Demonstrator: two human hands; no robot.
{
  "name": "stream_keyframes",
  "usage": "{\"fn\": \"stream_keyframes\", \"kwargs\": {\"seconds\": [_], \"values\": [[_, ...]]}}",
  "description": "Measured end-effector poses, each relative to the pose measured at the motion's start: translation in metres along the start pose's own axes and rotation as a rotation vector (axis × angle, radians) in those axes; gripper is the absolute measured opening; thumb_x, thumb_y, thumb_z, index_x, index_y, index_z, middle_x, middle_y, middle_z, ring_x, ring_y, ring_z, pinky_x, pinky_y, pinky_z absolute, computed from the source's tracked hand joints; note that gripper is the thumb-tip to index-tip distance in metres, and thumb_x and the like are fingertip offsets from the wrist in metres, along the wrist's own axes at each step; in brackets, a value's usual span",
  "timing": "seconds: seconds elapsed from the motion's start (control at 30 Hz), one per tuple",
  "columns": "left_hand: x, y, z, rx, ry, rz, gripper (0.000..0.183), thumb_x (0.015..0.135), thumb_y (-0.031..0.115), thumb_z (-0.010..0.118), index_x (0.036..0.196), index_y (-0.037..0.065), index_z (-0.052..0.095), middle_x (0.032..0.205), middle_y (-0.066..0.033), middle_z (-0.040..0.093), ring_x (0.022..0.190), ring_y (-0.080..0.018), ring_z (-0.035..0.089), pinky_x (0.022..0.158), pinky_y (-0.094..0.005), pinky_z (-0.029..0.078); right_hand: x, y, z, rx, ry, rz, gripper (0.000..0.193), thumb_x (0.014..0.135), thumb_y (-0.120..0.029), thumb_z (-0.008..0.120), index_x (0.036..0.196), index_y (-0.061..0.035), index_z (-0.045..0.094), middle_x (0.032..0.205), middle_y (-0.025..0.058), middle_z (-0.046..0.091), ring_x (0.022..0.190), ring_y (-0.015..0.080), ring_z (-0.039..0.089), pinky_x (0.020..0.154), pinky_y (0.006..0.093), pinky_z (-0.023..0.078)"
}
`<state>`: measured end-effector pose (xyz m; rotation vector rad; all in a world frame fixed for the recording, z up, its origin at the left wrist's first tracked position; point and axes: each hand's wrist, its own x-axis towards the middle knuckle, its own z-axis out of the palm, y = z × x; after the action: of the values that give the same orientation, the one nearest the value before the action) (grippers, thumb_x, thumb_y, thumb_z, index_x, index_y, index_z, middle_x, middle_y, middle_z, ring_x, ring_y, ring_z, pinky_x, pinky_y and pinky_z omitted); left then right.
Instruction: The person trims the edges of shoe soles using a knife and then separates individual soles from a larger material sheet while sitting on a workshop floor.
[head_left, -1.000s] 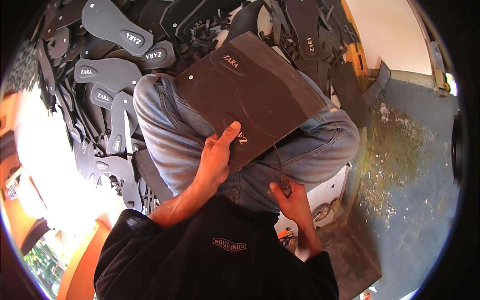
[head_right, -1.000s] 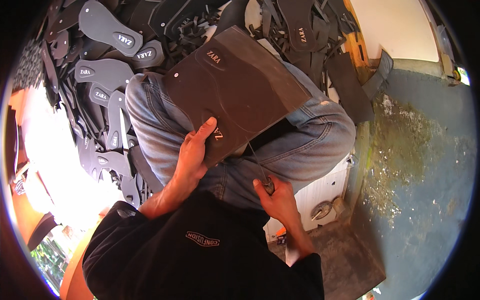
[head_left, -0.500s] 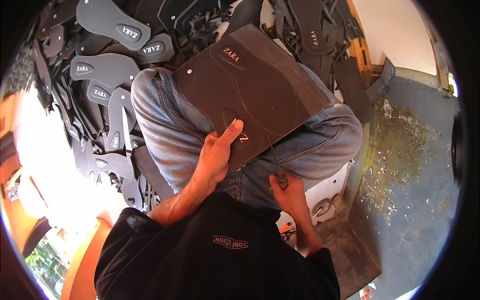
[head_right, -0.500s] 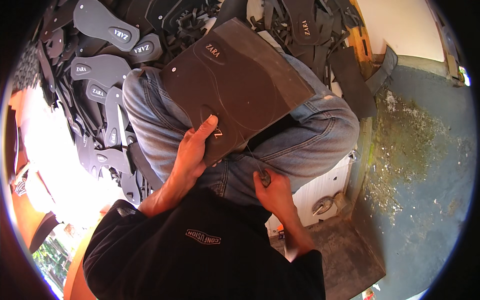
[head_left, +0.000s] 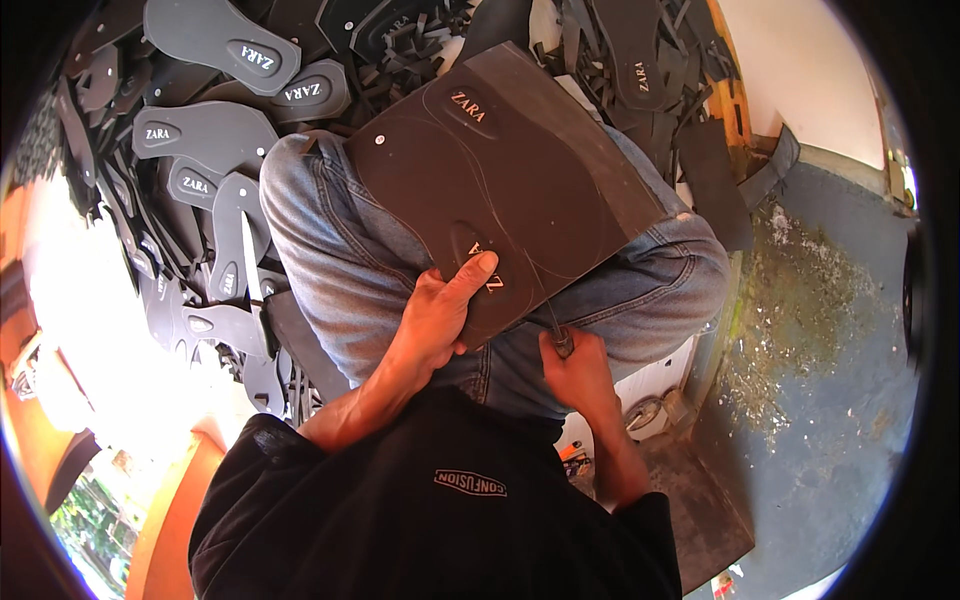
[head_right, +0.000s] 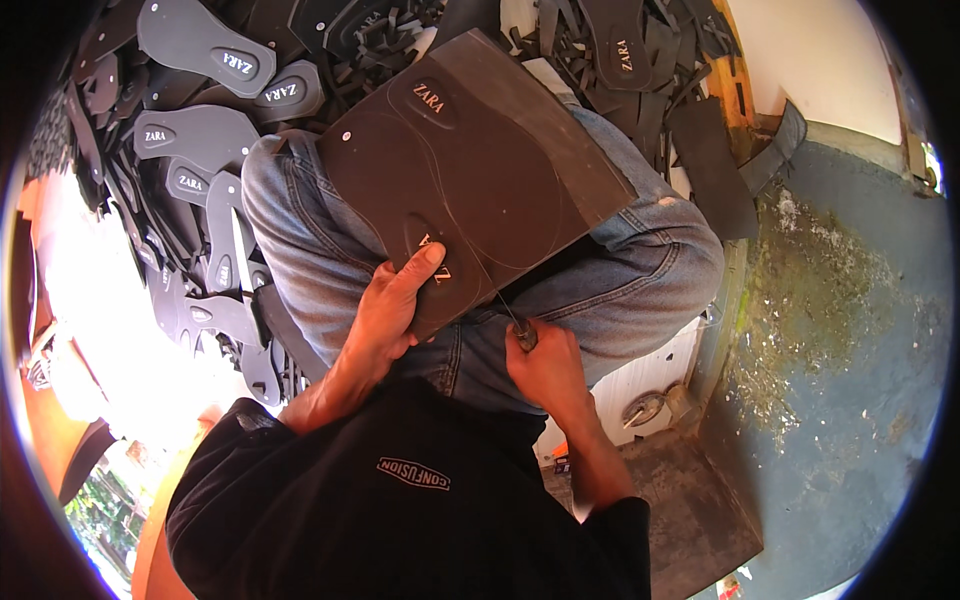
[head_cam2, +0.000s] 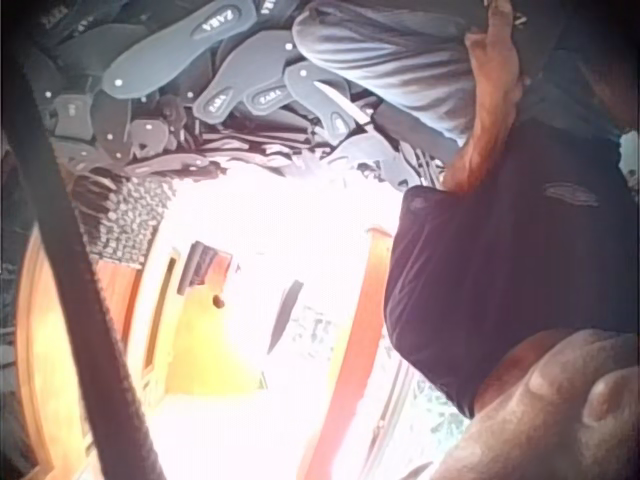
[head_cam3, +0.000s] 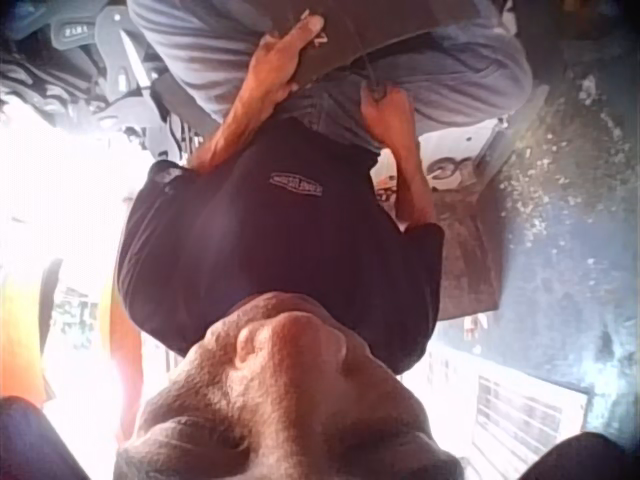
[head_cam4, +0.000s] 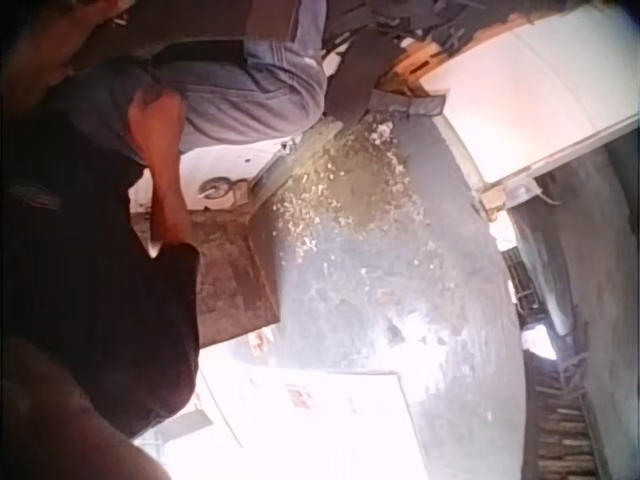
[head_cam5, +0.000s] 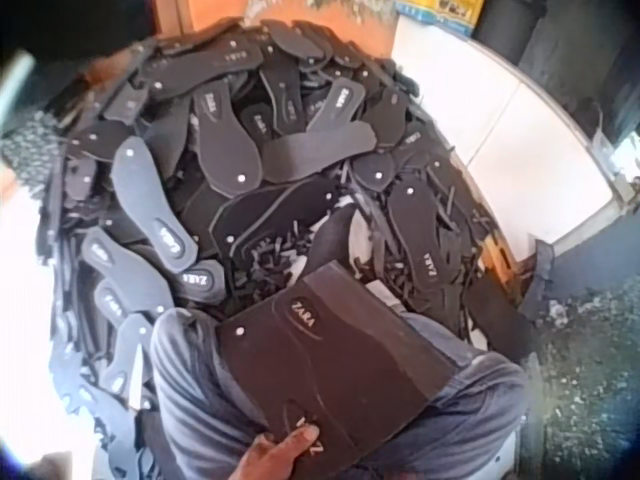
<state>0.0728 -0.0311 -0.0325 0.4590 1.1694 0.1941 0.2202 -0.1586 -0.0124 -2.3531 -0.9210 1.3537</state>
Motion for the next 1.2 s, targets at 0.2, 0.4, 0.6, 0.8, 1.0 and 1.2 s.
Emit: {"fn": "stream_keyframes", "kwargs": {"seconds": [0.2,0.4,0.6,0.8,1.0,1.2], "values": [[0.001,0.001,-0.001,-0.035,-0.025,-0.028,0.032,0.090,0.036,0.058,0.089,0.004,0.059,0.061,-0.0010,0.057,0.034,-0.0070,0.045,0.025,-0.0194,0.029,0.011,-0.002,0.002,-0.023,-0.002,-0.025,0.021,0.081,-0.015,0.058,0.071,0.0035,0.057,0.065,0.0241,0.057,0.069,0.0456,0.056,0.062,0.0477,0.044],[0.000,0.002,0.000,-0.034,-0.027,-0.010,0.032,0.090,0.035,0.057,0.090,0.003,0.059,0.061,-0.0007,0.056,0.034,-0.0066,0.045,0.025,-0.0192,0.029,0.023,-0.014,0.002,-0.049,-0.022,0.007,0.021,0.080,-0.015,0.057,0.073,0.0039,0.059,0.070,0.0252,0.059,0.073,0.0462,0.056,0.066,0.0483,0.045],[0.000,0.002,0.000,-0.051,-0.038,-0.001,0.035,0.090,0.038,0.057,0.090,0.003,0.059,0.058,-0.0006,0.055,0.034,-0.0064,0.045,0.025,-0.0189,0.029,0.034,-0.020,0.007,-0.043,-0.009,0.019,0.020,0.078,-0.016,0.058,0.079,0.0041,0.062,0.074,0.0266,0.060,0.079,0.0464,0.057,0.071,0.0481,0.046],[0.001,0.002,0.000,-0.033,-0.043,0.005,0.039,0.090,0.042,0.055,0.086,0.004,0.057,0.050,-0.0004,0.050,0.033,-0.0067,0.044,0.026,-0.0192,0.029,0.043,-0.022,0.011,-0.028,-0.013,0.020,0.022,0.076,-0.015,0.059,0.085,0.0046,0.063,0.082,0.0270,0.062,0.087,0.0456,0.057,0.076,0.0471,0.046],[0.003,-0.001,-0.001,0.016,-0.024,-0.022,0.044,0.088,0.047,0.056,0.077,0.004,0.058,0.047,-0.0004,0.049,0.032,-0.0074,0.044,0.026,-0.0196,0.029,0.051,-0.017,0.018,0.002,-0.026,-0.112,0.028,0.077,-0.013,0.060,0.101,0.0025,0.060,0.098,0.0256,0.062,0.100,0.0424,0.056,0.082,0.0429,0.046],[0.005,-0.004,-0.002,0.016,-0.013,-0.044,0.047,0.087,0.048,0.057,0.071,0.004,0.058,0.045,-0.0004,0.048,0.032,-0.0080,0.044,0.027,-0.0199,0.030,0.058,-0.020,0.028,0.088,0.011,-0.173,0.035,0.078,-0.017,0.063,0.109,-0.0024,0.059,0.106,0.0213,0.062,0.104,0.0394,0.056,0.086,0.0426,0.045]]}}
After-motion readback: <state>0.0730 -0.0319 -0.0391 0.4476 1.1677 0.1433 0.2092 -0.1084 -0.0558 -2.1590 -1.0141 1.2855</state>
